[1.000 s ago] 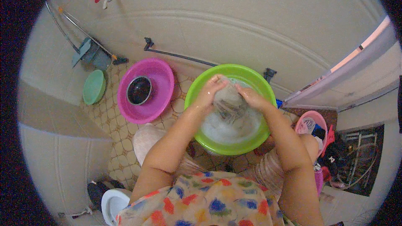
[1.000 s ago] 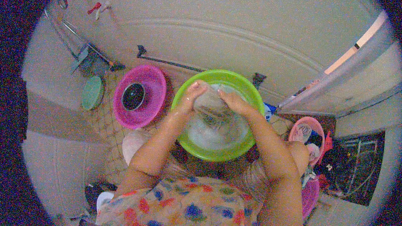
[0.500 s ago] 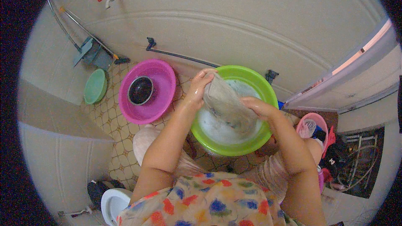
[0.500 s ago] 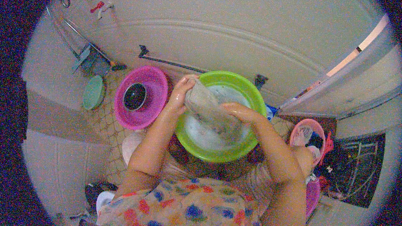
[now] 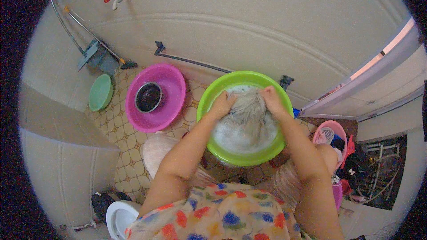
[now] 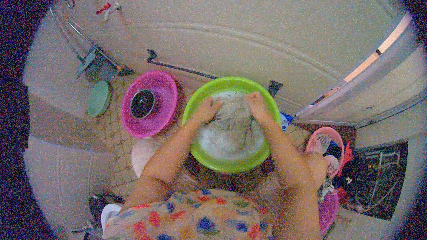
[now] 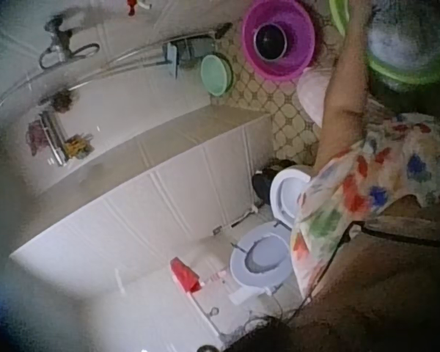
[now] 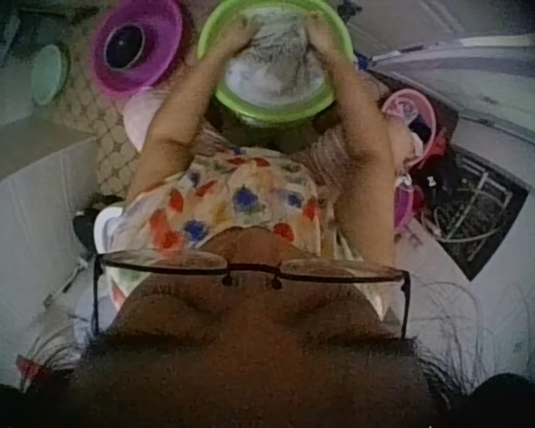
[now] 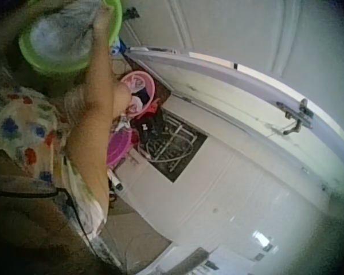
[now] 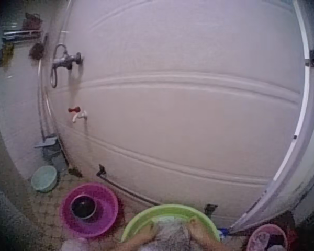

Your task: The person washes clothing items in a basin of soapy water by hand, scrubbing and wringing the fabric.

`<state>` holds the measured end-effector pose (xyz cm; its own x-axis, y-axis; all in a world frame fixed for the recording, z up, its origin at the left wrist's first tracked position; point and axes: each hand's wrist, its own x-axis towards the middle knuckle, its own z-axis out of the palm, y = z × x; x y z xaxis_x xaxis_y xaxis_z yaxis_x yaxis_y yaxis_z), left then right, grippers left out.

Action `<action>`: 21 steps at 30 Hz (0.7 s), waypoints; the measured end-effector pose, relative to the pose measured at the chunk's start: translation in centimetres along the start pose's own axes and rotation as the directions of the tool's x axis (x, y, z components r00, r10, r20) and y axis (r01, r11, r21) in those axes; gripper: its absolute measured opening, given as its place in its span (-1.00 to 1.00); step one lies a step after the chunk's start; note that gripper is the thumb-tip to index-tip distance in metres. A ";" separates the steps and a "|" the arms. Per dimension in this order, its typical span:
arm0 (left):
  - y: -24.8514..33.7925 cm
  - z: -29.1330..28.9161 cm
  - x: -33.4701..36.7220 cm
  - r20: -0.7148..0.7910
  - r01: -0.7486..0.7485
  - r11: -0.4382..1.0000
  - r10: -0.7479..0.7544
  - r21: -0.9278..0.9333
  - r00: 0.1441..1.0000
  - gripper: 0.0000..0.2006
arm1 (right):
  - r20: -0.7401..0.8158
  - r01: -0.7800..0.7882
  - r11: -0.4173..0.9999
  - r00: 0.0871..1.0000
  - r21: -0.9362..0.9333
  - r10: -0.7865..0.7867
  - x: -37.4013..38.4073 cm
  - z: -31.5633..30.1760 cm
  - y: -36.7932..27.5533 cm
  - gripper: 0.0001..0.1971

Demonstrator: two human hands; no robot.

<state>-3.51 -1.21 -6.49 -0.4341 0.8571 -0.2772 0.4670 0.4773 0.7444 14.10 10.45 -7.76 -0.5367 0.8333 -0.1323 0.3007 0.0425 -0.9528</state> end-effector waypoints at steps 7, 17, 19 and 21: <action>-3.3 3.2 1.4 -0.171 -0.001 1.000 -0.003 -0.020 0.985 -0.55 | 0.279 0.161 0.785 0.960 -0.598 0.016 -0.9 3.9 1.1 -0.72; -2.7 5.1 2.6 0.426 0.432 0.175 -0.073 -0.885 0.902 -0.51 | -0.033 0.319 0.910 0.940 -0.263 -0.339 -4.0 7.3 -3.8 -0.80; -2.7 5.5 3.1 0.496 0.501 0.121 -0.076 -0.857 0.865 -0.54 | 0.073 0.516 0.752 0.841 -0.411 -0.537 -5.5 7.7 -4.7 -0.81; -2.2 5.6 2.8 0.493 0.499 0.087 -0.083 -0.862 0.866 -0.57 | 0.130 0.518 0.759 0.849 -0.395 -0.512 -6.2 7.8 -5.8 -0.81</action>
<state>-1.45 1.26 -12.30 -0.0354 0.7982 -0.6014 -0.8405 0.3018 0.4500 9.53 0.70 -3.52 -0.7120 0.6146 0.3396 0.2618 0.6811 -0.6838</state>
